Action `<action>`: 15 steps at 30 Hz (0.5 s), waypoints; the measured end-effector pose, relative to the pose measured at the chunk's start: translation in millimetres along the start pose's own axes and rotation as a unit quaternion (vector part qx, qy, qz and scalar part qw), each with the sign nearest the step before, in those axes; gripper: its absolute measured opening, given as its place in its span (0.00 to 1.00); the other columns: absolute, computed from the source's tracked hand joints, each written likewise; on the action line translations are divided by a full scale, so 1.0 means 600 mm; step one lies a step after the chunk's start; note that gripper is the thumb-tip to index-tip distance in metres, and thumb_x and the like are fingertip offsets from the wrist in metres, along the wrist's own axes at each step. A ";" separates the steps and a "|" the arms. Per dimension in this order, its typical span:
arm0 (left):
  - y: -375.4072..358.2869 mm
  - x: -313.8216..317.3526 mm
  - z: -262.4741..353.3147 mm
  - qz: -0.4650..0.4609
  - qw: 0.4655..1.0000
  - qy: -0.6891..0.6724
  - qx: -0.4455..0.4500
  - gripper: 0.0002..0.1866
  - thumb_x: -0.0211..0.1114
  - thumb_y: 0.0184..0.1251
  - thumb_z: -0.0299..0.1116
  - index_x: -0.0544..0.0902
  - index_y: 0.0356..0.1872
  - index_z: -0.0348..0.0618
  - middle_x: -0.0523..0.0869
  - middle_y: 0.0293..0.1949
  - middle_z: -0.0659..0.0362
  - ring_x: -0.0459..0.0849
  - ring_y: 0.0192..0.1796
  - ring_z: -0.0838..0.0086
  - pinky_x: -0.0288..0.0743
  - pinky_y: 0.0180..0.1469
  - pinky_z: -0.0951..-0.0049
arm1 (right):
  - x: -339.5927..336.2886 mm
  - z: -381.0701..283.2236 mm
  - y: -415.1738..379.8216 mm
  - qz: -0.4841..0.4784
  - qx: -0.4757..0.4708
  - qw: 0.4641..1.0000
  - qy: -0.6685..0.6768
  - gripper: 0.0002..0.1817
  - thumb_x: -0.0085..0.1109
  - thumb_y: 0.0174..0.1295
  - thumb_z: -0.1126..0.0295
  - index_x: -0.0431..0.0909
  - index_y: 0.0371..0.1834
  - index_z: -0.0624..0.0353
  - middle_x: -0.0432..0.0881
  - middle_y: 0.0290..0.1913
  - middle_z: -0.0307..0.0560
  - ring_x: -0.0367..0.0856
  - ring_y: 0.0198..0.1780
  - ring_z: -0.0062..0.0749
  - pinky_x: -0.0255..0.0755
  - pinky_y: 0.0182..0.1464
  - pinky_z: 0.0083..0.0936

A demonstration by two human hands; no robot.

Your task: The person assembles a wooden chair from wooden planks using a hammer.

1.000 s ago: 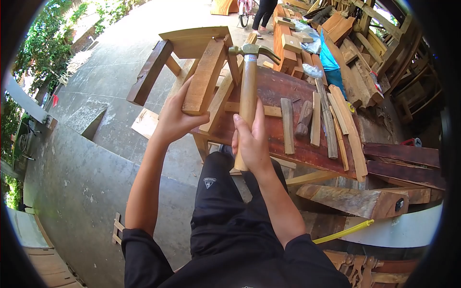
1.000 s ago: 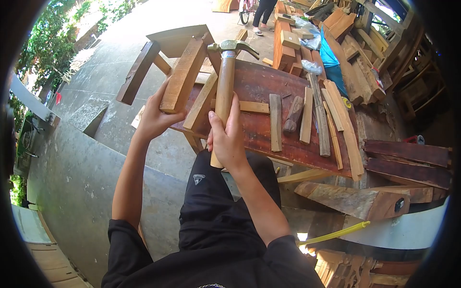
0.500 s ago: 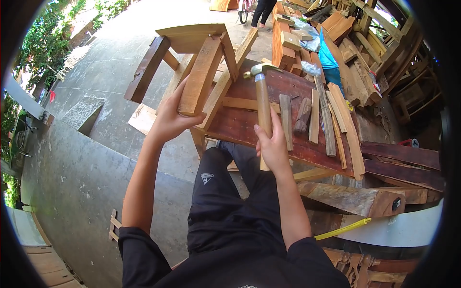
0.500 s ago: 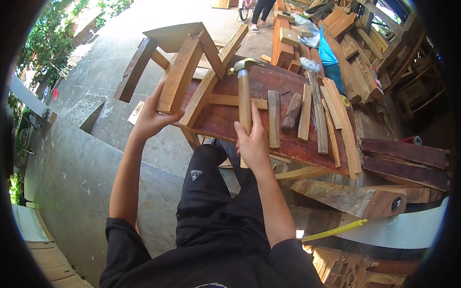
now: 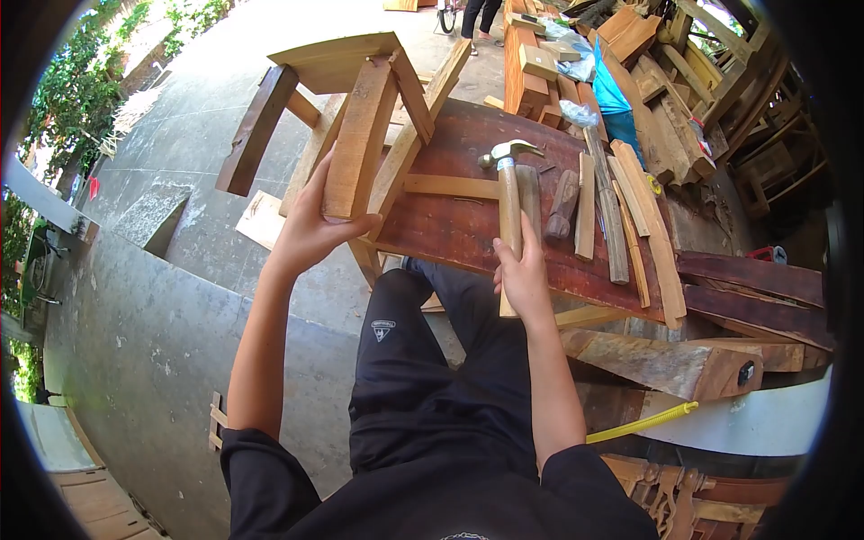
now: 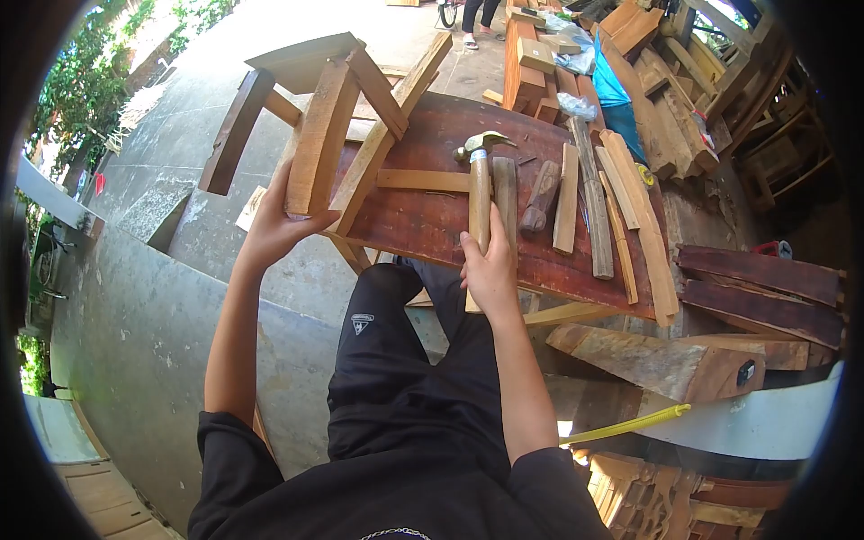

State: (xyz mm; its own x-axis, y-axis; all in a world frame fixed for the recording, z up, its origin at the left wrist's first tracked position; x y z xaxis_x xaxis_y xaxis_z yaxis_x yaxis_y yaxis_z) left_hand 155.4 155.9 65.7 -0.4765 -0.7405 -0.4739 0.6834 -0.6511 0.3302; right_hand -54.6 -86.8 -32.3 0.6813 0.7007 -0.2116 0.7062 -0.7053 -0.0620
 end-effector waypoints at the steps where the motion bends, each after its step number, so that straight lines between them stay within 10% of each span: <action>1: -0.001 0.001 0.003 -0.002 1.000 0.003 -0.004 0.55 0.85 0.52 0.42 0.65 0.81 0.38 0.84 0.66 0.45 0.83 0.68 0.59 0.75 0.70 0.60 | 0.001 0.002 0.000 0.000 0.001 1.000 0.005 0.39 0.60 0.76 0.71 0.55 0.87 0.60 0.82 0.35 0.44 0.78 0.21 0.22 0.76 0.21 0.25; 8: -0.022 0.013 -0.009 -0.031 0.997 -0.064 -0.035 0.55 0.86 0.55 0.44 0.65 0.82 0.41 0.83 0.66 0.45 0.83 0.68 0.61 0.76 0.70 0.59 | -0.004 0.039 0.010 0.011 0.004 0.999 -0.040 0.41 0.61 0.77 0.67 0.51 0.86 0.66 0.82 0.39 0.48 0.78 0.21 0.24 0.74 0.21 0.24; 15: -0.060 -0.088 0.090 -0.031 0.982 0.182 0.041 0.34 0.82 0.63 0.36 0.81 0.70 0.41 0.87 0.64 0.51 0.87 0.63 0.60 0.77 0.70 0.58 | -0.018 0.044 0.022 -0.032 0.015 0.999 -0.026 0.44 0.64 0.75 0.60 0.54 0.84 0.72 0.85 0.41 0.58 0.83 0.26 0.32 0.79 0.31 0.32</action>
State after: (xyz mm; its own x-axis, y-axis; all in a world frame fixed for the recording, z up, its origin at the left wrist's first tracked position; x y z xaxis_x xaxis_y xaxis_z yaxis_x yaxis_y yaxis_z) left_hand 126.1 209.5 123.3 -0.2761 -0.5997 -0.7511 0.6057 -0.7154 0.3485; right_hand -57.6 -106.6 -56.6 0.6230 0.7387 -0.2572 0.7416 -0.6624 -0.1060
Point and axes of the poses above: each hand's wrist, its own y-axis towards the middle knuckle, its own x-axis out of the palm, z = x × y, the point moved 9 cm from there along y, towards the middle knuckle
